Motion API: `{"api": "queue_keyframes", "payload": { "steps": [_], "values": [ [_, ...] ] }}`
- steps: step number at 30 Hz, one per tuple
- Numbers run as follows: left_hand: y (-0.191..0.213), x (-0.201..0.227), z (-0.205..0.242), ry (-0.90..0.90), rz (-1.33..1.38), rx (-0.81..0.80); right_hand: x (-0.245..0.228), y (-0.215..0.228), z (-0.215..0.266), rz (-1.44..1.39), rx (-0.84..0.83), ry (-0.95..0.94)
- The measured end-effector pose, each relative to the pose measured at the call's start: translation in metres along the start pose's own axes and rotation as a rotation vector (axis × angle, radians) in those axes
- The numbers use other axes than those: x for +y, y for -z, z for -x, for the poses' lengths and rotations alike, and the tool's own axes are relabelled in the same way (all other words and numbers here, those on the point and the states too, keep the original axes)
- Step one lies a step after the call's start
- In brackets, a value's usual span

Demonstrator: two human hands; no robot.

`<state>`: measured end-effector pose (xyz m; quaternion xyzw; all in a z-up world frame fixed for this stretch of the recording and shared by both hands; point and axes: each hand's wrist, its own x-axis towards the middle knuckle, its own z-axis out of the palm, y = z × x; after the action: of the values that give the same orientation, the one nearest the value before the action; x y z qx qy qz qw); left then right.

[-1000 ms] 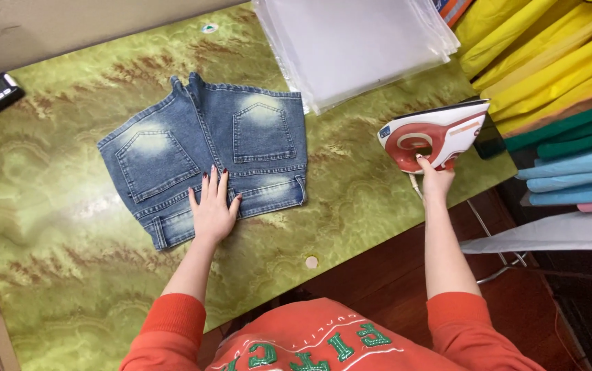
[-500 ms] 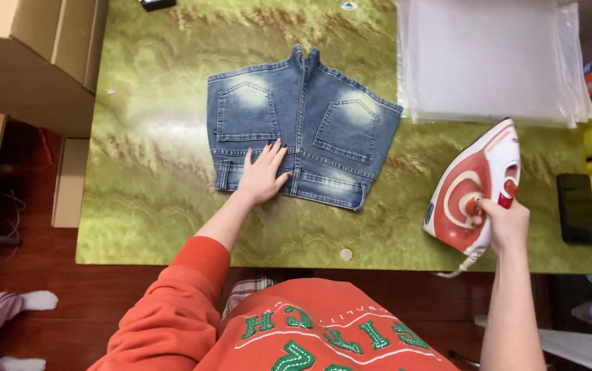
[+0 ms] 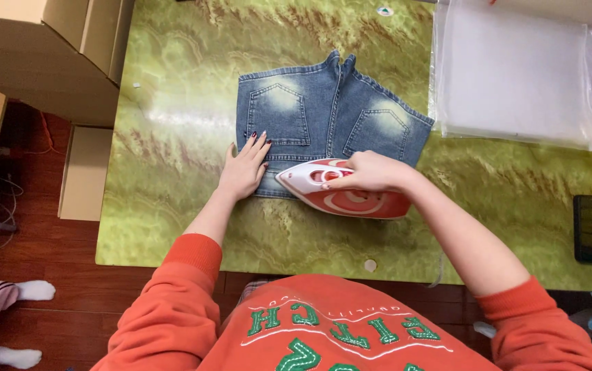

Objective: Closing a cardboard box, selecting denim shorts from a rack, and ironing them on a table

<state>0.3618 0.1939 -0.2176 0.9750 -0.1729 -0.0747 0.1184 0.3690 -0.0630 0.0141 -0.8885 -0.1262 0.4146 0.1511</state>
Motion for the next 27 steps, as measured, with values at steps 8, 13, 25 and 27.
{"api": "queue_keyframes", "payload": {
  "steps": [8, 13, 25, 27],
  "values": [
    [-0.007, -0.021, 0.002, -0.075, -0.010, 0.130, 0.001, -0.015, -0.057, 0.106, -0.113, -0.183],
    [-0.007, -0.022, 0.002, -0.094, 0.025, 0.200, 0.076, -0.014, -0.027, 0.036, -0.116, -0.412],
    [-0.005, -0.019, -0.003, -0.085, 0.063, 0.219, 0.012, 0.013, -0.025, 0.042, -0.092, -0.358],
    [-0.010, -0.020, -0.001, -0.083, 0.054, 0.217, -0.023, 0.007, -0.043, 0.061, -0.091, -0.188]
  ]
}}
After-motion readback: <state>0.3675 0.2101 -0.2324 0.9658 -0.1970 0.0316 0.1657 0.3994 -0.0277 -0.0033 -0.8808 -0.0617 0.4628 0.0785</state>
